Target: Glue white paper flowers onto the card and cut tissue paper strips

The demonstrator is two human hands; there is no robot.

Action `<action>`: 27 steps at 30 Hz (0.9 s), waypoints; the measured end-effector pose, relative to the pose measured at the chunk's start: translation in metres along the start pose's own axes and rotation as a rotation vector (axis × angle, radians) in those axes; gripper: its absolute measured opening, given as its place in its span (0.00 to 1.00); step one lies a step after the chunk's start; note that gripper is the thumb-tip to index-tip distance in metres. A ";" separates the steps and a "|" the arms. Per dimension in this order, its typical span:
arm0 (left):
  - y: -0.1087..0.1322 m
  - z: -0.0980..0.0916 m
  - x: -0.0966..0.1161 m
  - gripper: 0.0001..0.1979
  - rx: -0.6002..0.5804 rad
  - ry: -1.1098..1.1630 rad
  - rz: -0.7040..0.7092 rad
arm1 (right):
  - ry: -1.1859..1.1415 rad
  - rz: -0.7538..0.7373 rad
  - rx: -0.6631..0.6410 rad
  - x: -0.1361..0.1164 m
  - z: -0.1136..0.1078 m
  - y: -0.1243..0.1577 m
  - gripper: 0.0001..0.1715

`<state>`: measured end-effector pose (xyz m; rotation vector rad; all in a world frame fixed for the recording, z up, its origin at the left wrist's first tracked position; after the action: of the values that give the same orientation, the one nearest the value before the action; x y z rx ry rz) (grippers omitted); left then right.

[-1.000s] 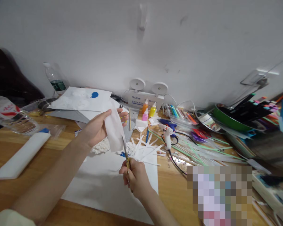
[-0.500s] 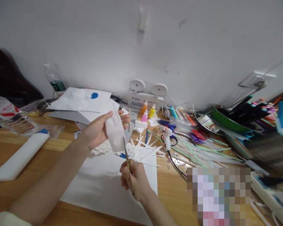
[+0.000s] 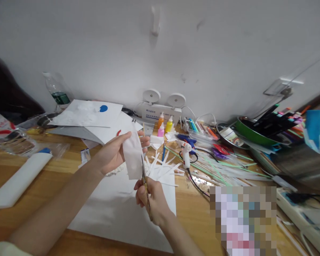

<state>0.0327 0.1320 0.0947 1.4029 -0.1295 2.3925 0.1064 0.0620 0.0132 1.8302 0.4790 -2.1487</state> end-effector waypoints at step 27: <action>0.004 0.005 -0.003 0.16 0.020 0.001 -0.024 | 0.063 0.068 0.090 0.002 -0.007 -0.002 0.30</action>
<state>0.0366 0.1266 0.0953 1.4045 -0.0890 2.3814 0.1117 0.0665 0.0102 1.9377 0.3337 -2.1051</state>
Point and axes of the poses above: each hand's wrist, its own y-axis away from the middle knuckle, its own z-axis out of the palm, x = y × z, the point moved 9 cm from there along -y, towards the middle knuckle, and after that the axes turned 11 degrees about -y, right-handed, at the moved point
